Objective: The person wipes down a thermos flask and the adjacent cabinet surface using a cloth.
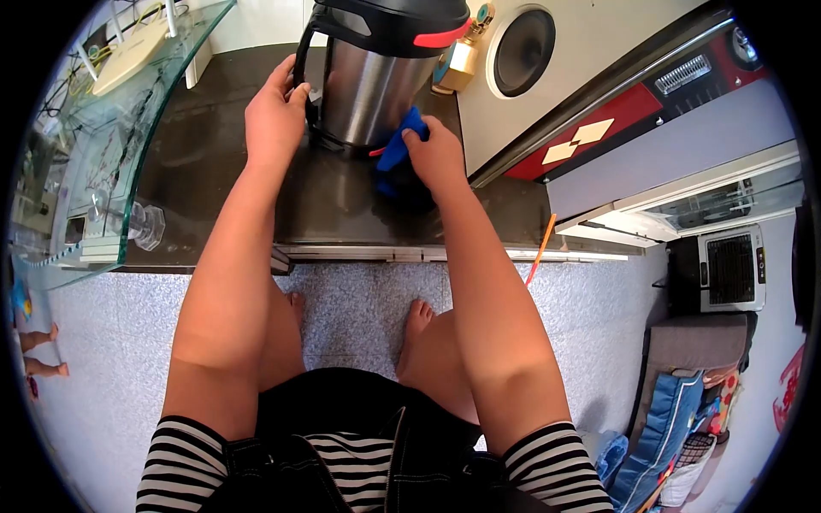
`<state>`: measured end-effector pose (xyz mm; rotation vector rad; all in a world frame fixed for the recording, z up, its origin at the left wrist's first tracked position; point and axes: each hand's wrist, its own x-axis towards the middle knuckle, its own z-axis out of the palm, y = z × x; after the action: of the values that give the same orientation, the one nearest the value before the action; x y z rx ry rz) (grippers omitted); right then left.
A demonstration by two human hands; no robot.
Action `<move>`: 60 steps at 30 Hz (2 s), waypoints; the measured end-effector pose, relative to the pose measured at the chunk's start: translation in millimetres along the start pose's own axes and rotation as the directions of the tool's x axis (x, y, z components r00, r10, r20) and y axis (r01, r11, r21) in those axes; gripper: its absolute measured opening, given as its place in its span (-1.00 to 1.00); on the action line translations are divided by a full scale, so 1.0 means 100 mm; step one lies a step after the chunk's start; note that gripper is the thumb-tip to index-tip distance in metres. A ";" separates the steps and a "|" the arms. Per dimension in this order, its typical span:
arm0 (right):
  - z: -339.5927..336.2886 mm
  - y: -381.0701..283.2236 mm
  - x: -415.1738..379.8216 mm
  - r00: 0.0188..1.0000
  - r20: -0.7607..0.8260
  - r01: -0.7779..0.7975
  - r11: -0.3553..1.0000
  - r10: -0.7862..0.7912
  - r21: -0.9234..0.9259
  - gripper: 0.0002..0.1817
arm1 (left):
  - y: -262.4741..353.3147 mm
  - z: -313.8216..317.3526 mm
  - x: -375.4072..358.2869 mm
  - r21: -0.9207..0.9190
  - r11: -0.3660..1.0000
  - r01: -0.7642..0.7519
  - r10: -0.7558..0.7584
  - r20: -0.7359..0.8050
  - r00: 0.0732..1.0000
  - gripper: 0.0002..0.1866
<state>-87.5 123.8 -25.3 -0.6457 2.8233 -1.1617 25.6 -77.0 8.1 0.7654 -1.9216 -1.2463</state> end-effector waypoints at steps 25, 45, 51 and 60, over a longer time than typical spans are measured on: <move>-0.22 -0.15 -0.09 0.995 0.048 0.098 0.983 -0.092 -0.156 -0.54 | 0.11 0.03 -0.17 0.281 0.955 -0.093 0.082 0.051 0.995 -0.34; -0.02 -0.18 -0.06 0.999 -0.027 0.040 0.984 -0.046 -0.175 -0.62 | 0.11 0.05 -0.19 0.317 0.940 -0.128 0.111 0.073 0.991 -0.27; -0.37 -0.31 -0.20 0.987 0.049 0.162 0.931 -0.154 -0.328 -0.61 | 0.14 0.11 -0.34 0.303 0.926 -0.226 0.266 -0.097 0.959 -0.44; -0.34 -0.33 -0.14 0.949 -0.167 0.252 0.961 -0.269 -0.118 -0.68 | 1.72 -0.67 -1.52 -0.608 0.781 0.142 0.448 0.705 0.550 -0.90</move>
<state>-68.4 131.1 20.0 -0.9965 3.0328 -1.1819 150.6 69.4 149.5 -0.4860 -1.9401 -2.1975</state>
